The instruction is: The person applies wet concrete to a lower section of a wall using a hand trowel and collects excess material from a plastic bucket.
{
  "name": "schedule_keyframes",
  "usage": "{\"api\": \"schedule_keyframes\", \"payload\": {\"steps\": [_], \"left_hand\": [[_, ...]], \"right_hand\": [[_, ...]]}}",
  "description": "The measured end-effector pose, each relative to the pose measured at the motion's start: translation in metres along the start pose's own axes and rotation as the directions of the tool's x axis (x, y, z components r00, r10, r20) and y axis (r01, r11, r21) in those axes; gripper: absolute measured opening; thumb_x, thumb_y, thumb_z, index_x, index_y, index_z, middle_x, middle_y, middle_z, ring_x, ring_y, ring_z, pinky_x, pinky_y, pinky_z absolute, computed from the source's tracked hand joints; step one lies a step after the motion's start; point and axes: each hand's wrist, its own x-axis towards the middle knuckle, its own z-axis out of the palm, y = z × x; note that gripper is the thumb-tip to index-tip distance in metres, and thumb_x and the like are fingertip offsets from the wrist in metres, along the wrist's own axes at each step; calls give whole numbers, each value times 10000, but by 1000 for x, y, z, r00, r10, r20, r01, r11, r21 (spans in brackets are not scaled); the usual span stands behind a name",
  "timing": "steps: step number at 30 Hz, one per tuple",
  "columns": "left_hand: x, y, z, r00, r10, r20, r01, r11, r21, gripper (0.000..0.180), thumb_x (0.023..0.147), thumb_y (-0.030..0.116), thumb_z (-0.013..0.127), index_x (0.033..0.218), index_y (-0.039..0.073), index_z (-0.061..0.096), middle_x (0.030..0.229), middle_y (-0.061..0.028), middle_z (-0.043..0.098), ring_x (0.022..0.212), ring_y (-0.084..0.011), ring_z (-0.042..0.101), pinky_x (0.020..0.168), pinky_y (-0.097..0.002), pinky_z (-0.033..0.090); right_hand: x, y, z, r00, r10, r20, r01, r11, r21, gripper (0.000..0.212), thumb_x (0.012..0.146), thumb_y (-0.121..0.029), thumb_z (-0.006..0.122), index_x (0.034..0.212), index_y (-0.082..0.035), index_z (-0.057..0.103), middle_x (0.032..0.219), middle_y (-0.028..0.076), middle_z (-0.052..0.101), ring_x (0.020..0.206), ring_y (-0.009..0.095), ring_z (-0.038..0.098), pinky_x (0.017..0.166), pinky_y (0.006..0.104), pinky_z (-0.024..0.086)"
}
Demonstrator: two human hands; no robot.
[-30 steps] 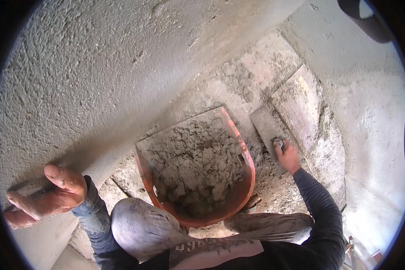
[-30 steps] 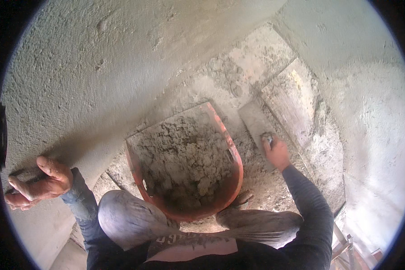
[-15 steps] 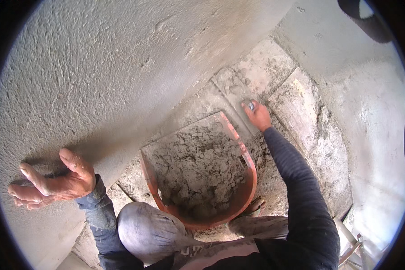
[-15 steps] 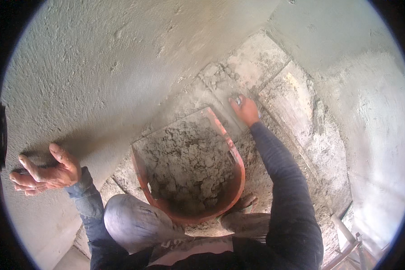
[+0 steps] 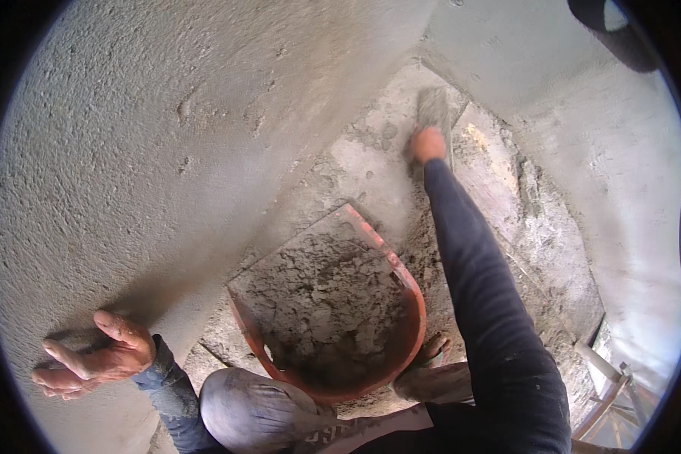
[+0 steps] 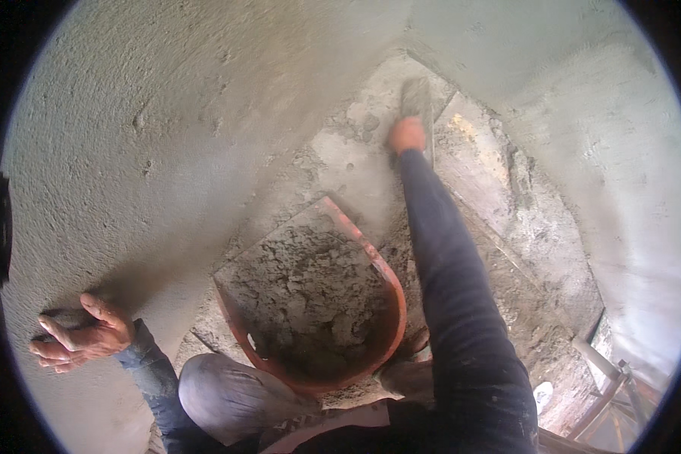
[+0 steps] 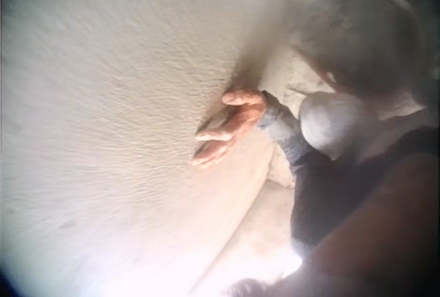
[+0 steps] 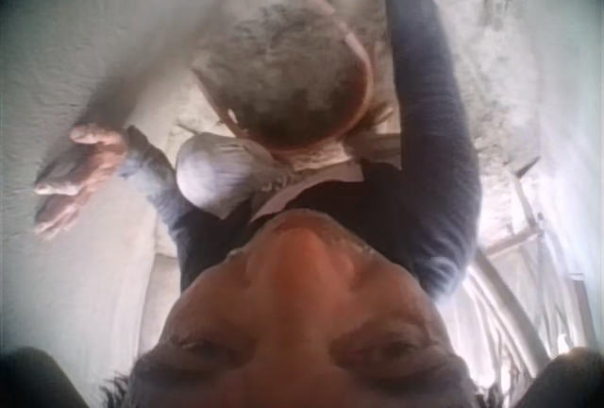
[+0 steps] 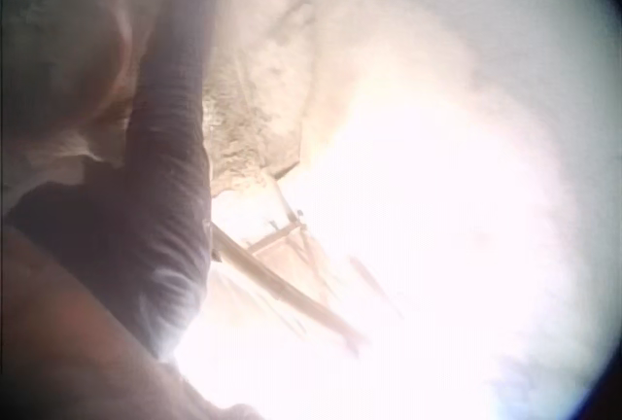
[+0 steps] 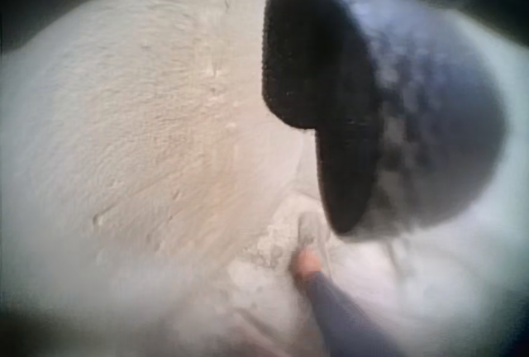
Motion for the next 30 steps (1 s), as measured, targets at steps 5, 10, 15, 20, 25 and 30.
{"api": "schedule_keyframes", "payload": {"steps": [5, 10, 15, 20, 25, 30], "left_hand": [[-1, -1, 4, 1000, 16, -25, -16, 1000, 0, 785, 891, 708, 484, 1419, 127, 482, 1516, -249, 311, 1432, -445, 229, 1080, -712, 132], [2, 4, 3, 1000, -23, -21, 23, 1000, 6, 777, 888, 711, 477, 1413, 138, 476, 1500, -262, 321, 1425, -448, 236, 1057, -734, 139], [1, 3, 1, 1000, -6, -9, 7, 1000, 27, 778, 882, 720, 483, 1418, 157, 476, 1499, -244, 331, 1439, -454, 205, 1066, -740, 115], [-4, 2, -1, 999, -37, 19, 37, 999, 13, 772, 873, 713, 514, 1419, 169, 476, 1509, -225, 334, 1445, -440, 200, 1081, -739, 101], [0, 5, -1, 999, -28, 22, 28, 1000, -4, 748, 888, 698, 504, 1416, 169, 480, 1529, -229, 303, 1445, -444, 200, 1070, -751, 108], [-1, 6, 1, 999, -28, 15, 28, 1000, 12, 753, 904, 687, 488, 1438, 159, 435, 1495, -226, 322, 1402, -438, 268, 1065, -713, 149]], "right_hand": [[-9, -4, 26, 956, -287, 63, 285, 958, 42, 483, 946, -398, 559, 957, 79, 626, 854, 317, 660, 815, 449, 670, 727, 502, 541], [-114, 0, -6, 848, -458, 266, 443, 889, 118, 320, 939, -300, 574, 964, 18, 548, 776, 286, 654, 727, 463, 649, 678, 530, 533], [-155, 17, -16, 823, -506, 258, 490, 862, 128, 365, 947, -319, 542, 1089, 16, 506, 772, 269, 660, 711, 441, 659, 676, 515, 533], [-63, 10, -7, 959, -266, 96, 265, 964, 25, 406, 951, -378, 536, 1011, 20, 592, 806, 257, 668, 785, 433, 667, 696, 504, 526], [5, -32, 12, 978, -155, 136, 148, 987, 63, 440, 949, -404, 519, 939, 22, 631, 887, 291, 679, 852, 457, 667, 767, 509, 533], [-72, -3, -11, 851, -293, 436, 350, 935, -54, 396, 937, -345, 538, 1090, 19, 565, 923, 281, 678, 861, 431, 675, 753, 525, 531]]}}
